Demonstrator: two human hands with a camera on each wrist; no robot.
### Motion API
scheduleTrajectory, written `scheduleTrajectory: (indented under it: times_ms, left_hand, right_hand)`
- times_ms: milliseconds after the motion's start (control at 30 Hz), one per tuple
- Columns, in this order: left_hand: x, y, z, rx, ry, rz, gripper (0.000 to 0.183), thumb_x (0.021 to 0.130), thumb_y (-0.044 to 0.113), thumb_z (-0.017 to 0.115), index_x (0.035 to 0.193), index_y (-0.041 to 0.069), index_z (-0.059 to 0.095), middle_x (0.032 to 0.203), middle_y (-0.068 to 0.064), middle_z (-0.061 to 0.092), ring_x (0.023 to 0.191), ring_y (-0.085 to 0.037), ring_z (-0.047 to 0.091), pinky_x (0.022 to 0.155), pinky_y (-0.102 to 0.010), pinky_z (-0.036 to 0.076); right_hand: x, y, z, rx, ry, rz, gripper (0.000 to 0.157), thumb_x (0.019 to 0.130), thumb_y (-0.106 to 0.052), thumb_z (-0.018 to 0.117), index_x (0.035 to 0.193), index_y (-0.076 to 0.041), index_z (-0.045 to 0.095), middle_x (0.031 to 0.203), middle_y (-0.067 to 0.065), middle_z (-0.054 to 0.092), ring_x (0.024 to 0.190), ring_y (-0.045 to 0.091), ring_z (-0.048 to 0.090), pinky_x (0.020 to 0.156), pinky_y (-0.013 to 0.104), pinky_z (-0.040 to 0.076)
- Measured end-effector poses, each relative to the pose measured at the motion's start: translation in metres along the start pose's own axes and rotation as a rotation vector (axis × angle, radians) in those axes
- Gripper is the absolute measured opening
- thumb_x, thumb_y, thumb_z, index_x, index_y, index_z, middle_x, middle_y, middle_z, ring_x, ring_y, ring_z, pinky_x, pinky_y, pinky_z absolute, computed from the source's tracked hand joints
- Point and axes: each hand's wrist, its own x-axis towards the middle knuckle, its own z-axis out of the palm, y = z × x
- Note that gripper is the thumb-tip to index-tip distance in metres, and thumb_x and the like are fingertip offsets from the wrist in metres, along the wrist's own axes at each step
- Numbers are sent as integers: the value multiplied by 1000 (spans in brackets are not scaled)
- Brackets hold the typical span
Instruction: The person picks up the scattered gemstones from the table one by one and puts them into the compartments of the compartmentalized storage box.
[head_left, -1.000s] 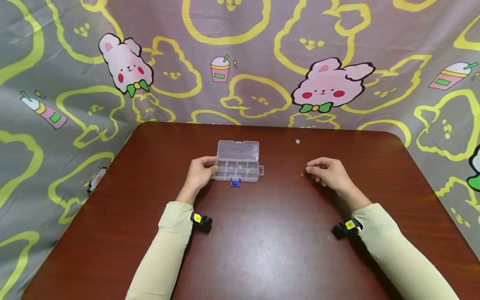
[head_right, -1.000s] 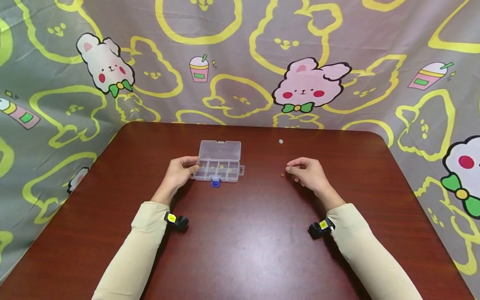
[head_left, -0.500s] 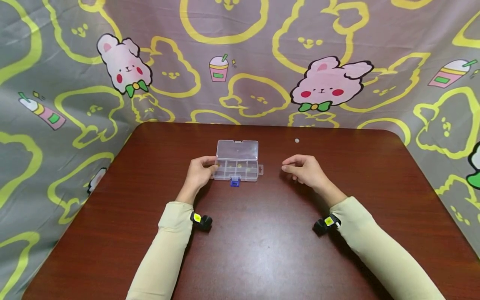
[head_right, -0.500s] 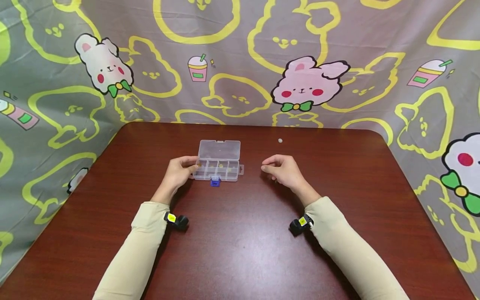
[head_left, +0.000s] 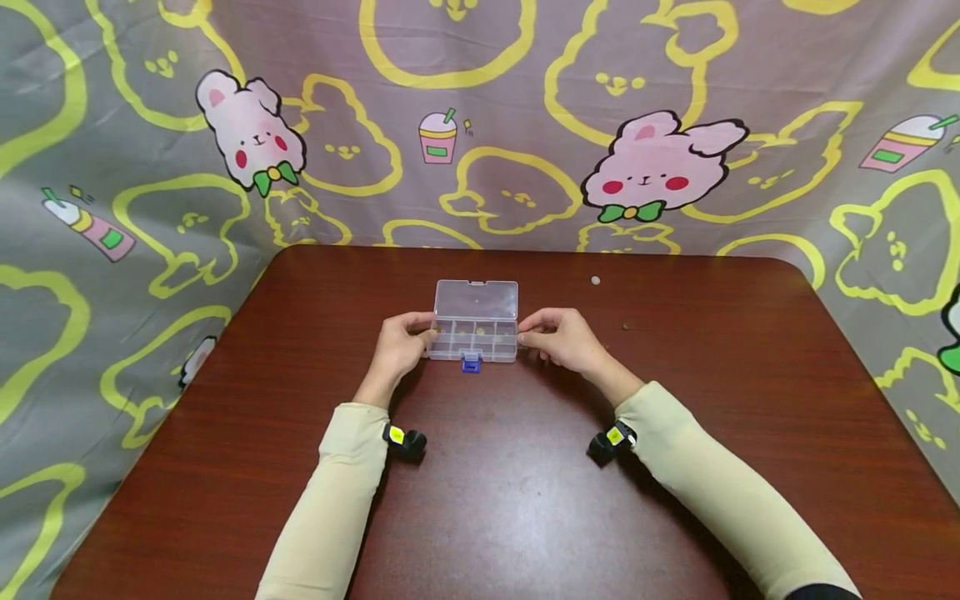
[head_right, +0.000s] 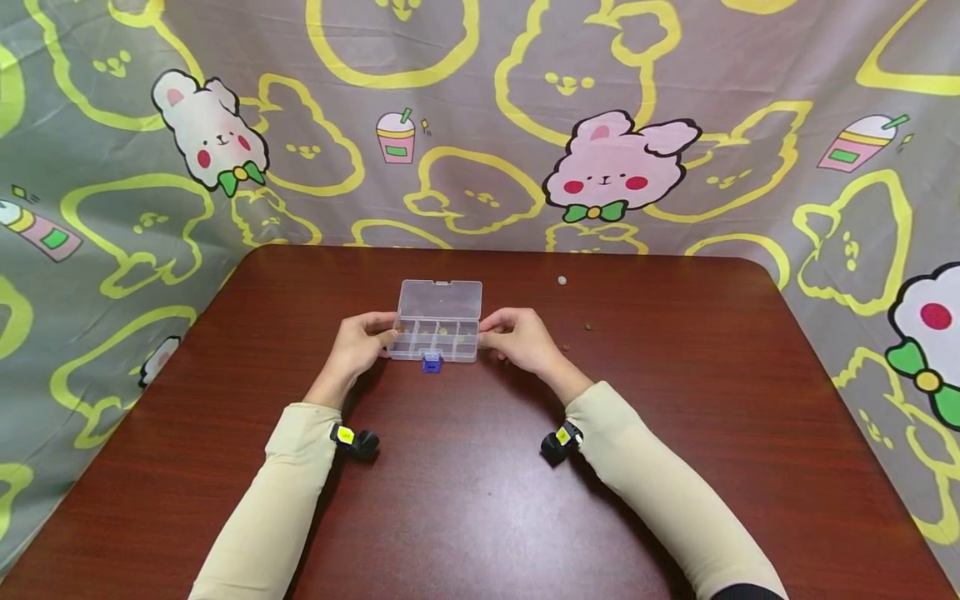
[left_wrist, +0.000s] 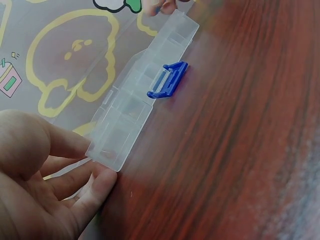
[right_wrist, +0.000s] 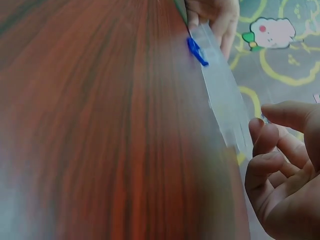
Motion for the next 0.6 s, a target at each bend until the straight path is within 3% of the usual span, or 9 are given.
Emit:
scheduleTrajectory:
  times_ms: [167,400,600]
  left_hand:
    - [-1,0,0,4,4,2,31,90,-7,65,121,-9,68,116,-27,68,75,-21,64,53,-21,53]
    - [0,-1,0,18,6,4,31,90,-6,65,121,-8,68,117,-26,68,75,-22,64,53,-20,53]
    - [-1,0,0,15,8,12,32,90,-7,65,121,-8,68,117,-26,68,77,-23,64,54,-20,52]
  right_hand:
    - [7,-8,16,-3,-37,-44,13,88,-5,73,99,2,72,72,20,65,48,22,52,36,25,39]
    - [12,-17,36,-8,-75,-69,13,90,-4,72,101,4,72,78,22,68,41,13,45,35,24,39]
    - [16,-24,50,-53,-52,-111,9,87,-4,75,94,0,74,77,12,71,43,15,49,37,25,41]
